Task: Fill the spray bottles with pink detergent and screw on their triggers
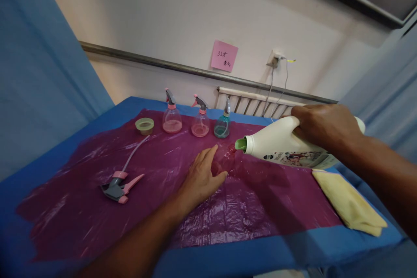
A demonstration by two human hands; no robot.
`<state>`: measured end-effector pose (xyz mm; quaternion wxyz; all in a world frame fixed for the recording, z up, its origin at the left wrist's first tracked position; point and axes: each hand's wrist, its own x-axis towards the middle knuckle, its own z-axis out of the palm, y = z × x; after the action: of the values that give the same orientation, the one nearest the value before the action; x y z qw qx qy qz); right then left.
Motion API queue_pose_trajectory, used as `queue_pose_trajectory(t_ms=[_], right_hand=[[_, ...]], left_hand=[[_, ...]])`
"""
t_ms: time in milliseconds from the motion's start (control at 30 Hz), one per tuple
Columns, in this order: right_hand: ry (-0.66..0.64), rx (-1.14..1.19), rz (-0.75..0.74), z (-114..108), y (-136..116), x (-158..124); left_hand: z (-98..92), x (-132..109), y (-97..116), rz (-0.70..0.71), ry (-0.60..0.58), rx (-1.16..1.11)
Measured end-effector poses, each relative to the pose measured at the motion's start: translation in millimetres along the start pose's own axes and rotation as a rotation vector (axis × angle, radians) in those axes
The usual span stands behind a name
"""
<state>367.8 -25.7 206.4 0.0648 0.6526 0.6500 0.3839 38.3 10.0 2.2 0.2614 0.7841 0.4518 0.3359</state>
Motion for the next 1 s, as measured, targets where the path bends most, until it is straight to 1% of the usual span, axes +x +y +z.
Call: queue_pose_trajectory(t_ms=[433, 800, 1000], right_hand=[[-0.032, 0.027, -0.03, -12, -2, 2], [-0.019, 0.001, -0.058, -7, 1, 1], [-0.034, -0.022, -0.046, -8, -1, 1]], left_hand=[[0.8, -1, -3, 0.014, 0.003, -0.009], [-2.6, -2, 0, 0.007, -0.004, 0.0], [0.2, 0, -2, 0.012, -0.001, 0.004]])
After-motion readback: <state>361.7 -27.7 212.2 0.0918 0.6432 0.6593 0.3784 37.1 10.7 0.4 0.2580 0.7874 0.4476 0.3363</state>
